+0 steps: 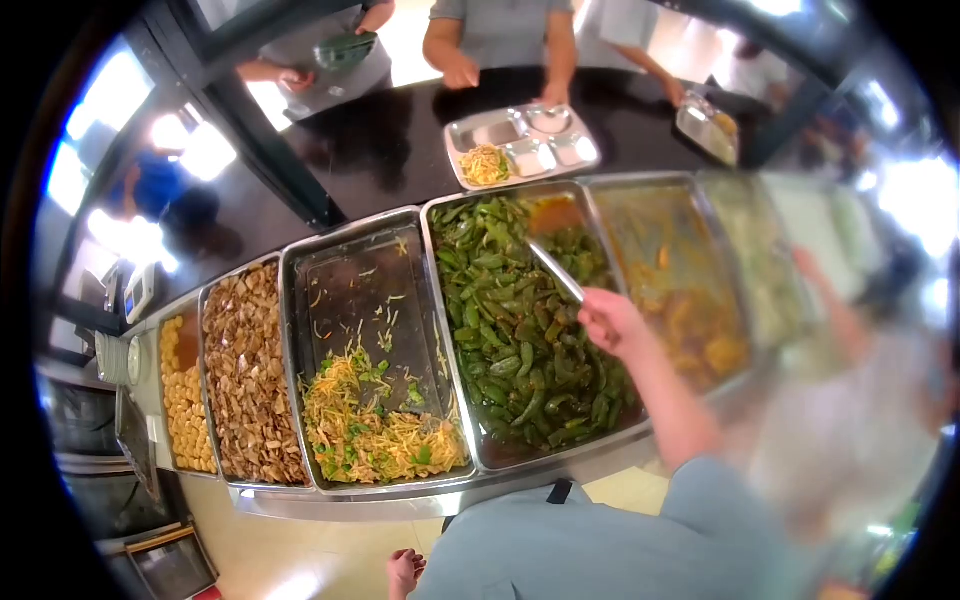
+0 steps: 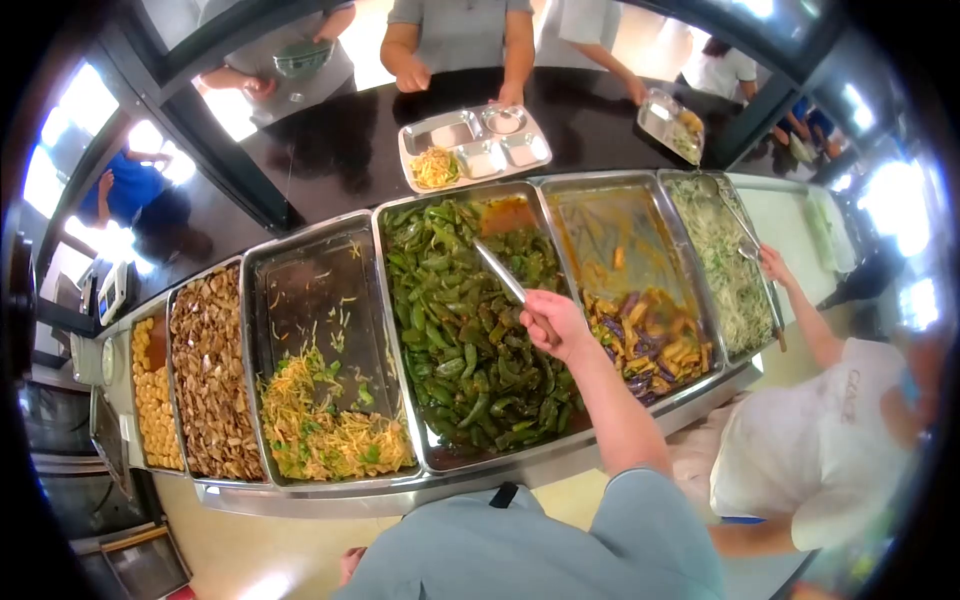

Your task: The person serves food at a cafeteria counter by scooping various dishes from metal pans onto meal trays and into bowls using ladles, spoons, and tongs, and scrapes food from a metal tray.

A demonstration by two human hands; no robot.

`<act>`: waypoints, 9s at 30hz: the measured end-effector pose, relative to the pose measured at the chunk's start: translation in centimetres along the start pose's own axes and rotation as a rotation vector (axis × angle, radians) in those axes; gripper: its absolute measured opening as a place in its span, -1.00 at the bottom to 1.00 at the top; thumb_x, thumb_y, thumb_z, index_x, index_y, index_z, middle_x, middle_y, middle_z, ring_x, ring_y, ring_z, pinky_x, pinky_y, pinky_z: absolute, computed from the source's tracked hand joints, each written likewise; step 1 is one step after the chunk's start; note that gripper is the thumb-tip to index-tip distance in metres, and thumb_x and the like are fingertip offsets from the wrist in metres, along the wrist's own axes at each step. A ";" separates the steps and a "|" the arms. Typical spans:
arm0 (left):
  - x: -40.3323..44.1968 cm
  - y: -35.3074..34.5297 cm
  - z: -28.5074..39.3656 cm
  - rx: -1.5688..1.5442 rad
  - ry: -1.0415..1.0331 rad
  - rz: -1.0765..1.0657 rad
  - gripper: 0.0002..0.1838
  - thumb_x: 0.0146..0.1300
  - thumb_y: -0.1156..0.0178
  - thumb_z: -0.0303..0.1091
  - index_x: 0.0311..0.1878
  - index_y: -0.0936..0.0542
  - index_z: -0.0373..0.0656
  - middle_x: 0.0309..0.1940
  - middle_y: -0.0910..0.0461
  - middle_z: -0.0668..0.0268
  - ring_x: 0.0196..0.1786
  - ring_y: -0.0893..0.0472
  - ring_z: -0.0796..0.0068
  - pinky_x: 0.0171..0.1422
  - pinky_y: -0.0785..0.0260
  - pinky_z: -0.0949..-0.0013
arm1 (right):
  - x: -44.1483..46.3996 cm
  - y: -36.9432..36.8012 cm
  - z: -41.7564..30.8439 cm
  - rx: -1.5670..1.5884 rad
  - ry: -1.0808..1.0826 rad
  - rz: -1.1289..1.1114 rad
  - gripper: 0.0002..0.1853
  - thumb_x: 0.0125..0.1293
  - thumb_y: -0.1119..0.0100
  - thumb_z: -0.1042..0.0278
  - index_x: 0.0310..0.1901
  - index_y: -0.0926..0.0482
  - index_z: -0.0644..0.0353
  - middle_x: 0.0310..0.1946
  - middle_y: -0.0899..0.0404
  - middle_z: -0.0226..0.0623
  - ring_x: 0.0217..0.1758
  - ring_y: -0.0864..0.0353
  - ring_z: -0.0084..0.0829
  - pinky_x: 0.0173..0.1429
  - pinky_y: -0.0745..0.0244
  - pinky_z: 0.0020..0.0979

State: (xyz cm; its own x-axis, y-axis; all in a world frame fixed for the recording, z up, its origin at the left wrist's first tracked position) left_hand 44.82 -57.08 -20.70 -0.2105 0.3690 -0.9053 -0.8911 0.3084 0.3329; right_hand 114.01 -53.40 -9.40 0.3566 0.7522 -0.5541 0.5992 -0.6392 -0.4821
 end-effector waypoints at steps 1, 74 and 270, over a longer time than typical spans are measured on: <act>0.4 0.0 -0.5 0.014 0.004 0.002 -0.81 0.33 -0.11 -0.45 -0.02 -0.47 -0.25 -0.41 -0.61 0.19 -0.48 -0.63 0.34 -0.47 -0.46 0.29 | -0.7 -0.4 0.1 0.014 0.024 0.005 -0.64 0.50 -0.01 0.39 0.26 -0.42 0.31 -0.48 -0.57 -0.28 -0.70 -0.42 -0.61 -0.72 -0.26 -0.58; 9.6 -0.2 -3.5 0.467 -0.148 0.059 -0.63 0.26 -0.24 -0.16 0.00 -0.71 -0.22 -0.03 -0.71 0.05 0.08 -0.67 0.23 0.18 -0.49 0.25 | 6.3 -1.3 -11.5 -0.983 0.571 0.418 -0.60 0.28 -0.28 0.33 0.15 -0.60 0.22 -0.47 -0.65 -0.21 -0.55 -0.59 -0.34 -0.47 -0.45 -0.31; 11.2 7.5 -3.6 -0.071 -0.079 -0.081 -0.81 0.27 -0.10 -0.46 -0.34 -0.56 -0.45 -0.41 -0.71 0.05 -0.34 -0.71 0.30 -0.29 -0.54 0.28 | 4.2 -16.7 -8.0 -0.698 0.309 0.197 -0.61 0.46 -0.05 0.38 0.23 -0.48 0.42 -0.58 -0.52 -0.38 -0.73 -0.33 -0.67 -0.74 -0.12 -0.58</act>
State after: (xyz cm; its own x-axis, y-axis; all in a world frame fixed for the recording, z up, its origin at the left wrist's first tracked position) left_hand 34.35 -53.81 -29.34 -0.1071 0.4144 -0.9038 -0.9308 0.2777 0.2376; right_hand 111.27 -38.28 1.76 0.6252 0.7112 -0.3216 0.7790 -0.5943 0.2002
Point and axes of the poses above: each hand's wrist, its own x-axis towards the middle knuckle, its own y-axis out of the back of the hand, z = x × y, the point moved 6 cm from there along x, towards the middle knuckle
